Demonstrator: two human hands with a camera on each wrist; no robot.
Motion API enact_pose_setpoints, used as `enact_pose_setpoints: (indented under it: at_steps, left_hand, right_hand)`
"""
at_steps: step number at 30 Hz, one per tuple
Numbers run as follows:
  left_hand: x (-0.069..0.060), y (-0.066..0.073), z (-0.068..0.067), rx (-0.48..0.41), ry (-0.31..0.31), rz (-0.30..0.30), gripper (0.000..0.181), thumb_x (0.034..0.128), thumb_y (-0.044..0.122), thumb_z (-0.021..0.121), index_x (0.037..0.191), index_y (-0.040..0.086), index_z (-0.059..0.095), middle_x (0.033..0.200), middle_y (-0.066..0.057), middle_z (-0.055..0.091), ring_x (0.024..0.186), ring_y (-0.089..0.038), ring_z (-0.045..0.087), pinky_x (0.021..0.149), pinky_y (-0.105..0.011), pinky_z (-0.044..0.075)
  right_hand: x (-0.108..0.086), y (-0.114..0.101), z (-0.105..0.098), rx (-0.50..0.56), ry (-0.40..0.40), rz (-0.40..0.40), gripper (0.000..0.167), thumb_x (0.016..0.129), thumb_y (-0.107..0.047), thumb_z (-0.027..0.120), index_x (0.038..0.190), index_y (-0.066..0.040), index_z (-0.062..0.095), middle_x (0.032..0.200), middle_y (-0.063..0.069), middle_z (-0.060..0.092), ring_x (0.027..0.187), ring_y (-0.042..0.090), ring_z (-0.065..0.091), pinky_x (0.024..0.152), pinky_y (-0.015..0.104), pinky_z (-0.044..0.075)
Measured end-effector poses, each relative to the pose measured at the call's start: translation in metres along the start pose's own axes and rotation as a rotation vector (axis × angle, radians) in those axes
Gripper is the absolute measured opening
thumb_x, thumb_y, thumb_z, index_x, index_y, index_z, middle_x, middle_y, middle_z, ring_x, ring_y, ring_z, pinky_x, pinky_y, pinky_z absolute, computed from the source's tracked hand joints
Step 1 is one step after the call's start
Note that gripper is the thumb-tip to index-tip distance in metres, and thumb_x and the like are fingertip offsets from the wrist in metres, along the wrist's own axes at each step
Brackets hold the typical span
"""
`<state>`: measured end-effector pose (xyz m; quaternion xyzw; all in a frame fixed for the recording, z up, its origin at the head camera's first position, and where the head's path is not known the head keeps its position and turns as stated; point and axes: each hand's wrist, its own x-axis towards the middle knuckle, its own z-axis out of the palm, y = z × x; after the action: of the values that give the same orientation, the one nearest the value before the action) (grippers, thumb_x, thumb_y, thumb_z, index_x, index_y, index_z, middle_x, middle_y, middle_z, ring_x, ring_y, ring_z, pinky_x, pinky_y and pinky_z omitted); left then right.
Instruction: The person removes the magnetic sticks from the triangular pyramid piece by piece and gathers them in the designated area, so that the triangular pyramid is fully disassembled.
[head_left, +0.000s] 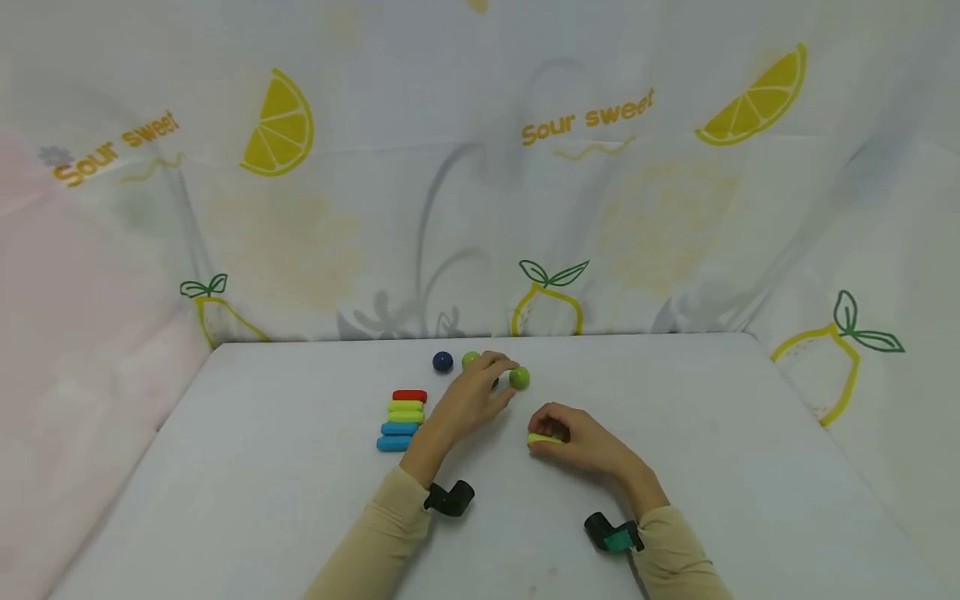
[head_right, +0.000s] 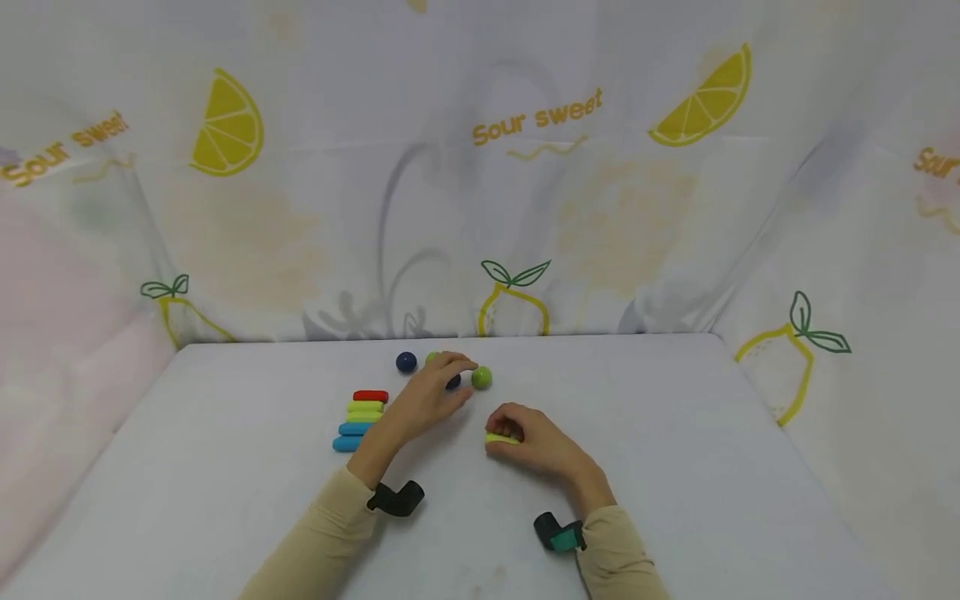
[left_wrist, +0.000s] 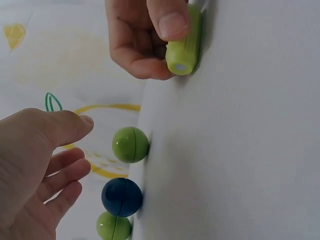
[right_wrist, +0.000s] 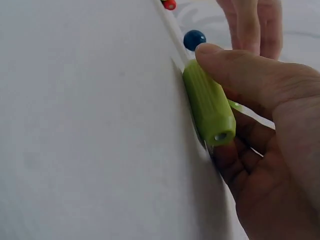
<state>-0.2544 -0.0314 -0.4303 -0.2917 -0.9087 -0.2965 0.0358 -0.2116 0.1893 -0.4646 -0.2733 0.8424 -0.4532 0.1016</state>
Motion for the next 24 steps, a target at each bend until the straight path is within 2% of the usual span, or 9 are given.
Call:
enact_pose_setpoints:
  at_steps: [4, 10, 14, 18, 24]
  left_hand:
    - [-0.017, 0.005, 0.001, -0.106, -0.017, 0.034, 0.037, 0.0914, 0.018, 0.062, 0.127, 0.010, 0.056, 0.125, -0.004, 0.055, 0.115, -0.018, 0.055, 0.098, -0.035, 0.046]
    - [-0.036, 0.002, 0.011, -0.252, -0.063, 0.119, 0.033, 0.0916, 0.012, 0.061, 0.124, 0.008, 0.058, 0.119, -0.007, 0.059, 0.104, -0.020, 0.059, 0.090, -0.033, 0.050]
    - [-0.047, -0.007, 0.021, -0.305, -0.062, 0.094, 0.031, 0.0910, 0.012, 0.062, 0.121, 0.011, 0.059, 0.114, -0.004, 0.061, 0.101, -0.014, 0.059, 0.091, -0.028, 0.048]
    - [-0.057, -0.016, 0.028, -0.363, -0.069, 0.046, 0.031, 0.0907, 0.018, 0.064, 0.121, 0.016, 0.059, 0.113, 0.003, 0.061, 0.099, -0.007, 0.057, 0.092, -0.025, 0.047]
    - [-0.063, -0.019, 0.032, -0.347, -0.093, 0.079, 0.038, 0.0888, 0.027, 0.066, 0.124, 0.019, 0.056, 0.116, 0.005, 0.059, 0.105, -0.006, 0.055, 0.095, -0.025, 0.045]
  right_hand:
    - [-0.006, -0.001, -0.012, -0.043, -0.032, 0.033, 0.026, 0.084, -0.030, 0.071, 0.105, -0.018, 0.060, 0.094, -0.005, 0.059, 0.085, 0.008, 0.053, 0.076, 0.022, 0.045]
    - [-0.015, 0.001, -0.030, -0.089, -0.087, 0.109, 0.023, 0.083, -0.028, 0.073, 0.100, -0.019, 0.060, 0.082, -0.004, 0.054, 0.075, 0.007, 0.050, 0.068, 0.021, 0.043]
    - [-0.016, 0.003, -0.031, -0.068, -0.109, 0.121, 0.021, 0.084, -0.027, 0.072, 0.098, -0.017, 0.061, 0.080, -0.003, 0.053, 0.074, 0.006, 0.049, 0.067, 0.020, 0.043]
    - [-0.015, 0.006, -0.025, -0.041, -0.086, 0.103, 0.021, 0.085, -0.026, 0.071, 0.099, -0.015, 0.062, 0.081, -0.001, 0.052, 0.075, 0.006, 0.047, 0.066, 0.020, 0.041]
    - [-0.009, 0.004, -0.015, -0.047, -0.047, 0.079, 0.017, 0.085, -0.024, 0.070, 0.100, -0.018, 0.063, 0.081, -0.004, 0.053, 0.075, 0.005, 0.048, 0.067, 0.020, 0.041]
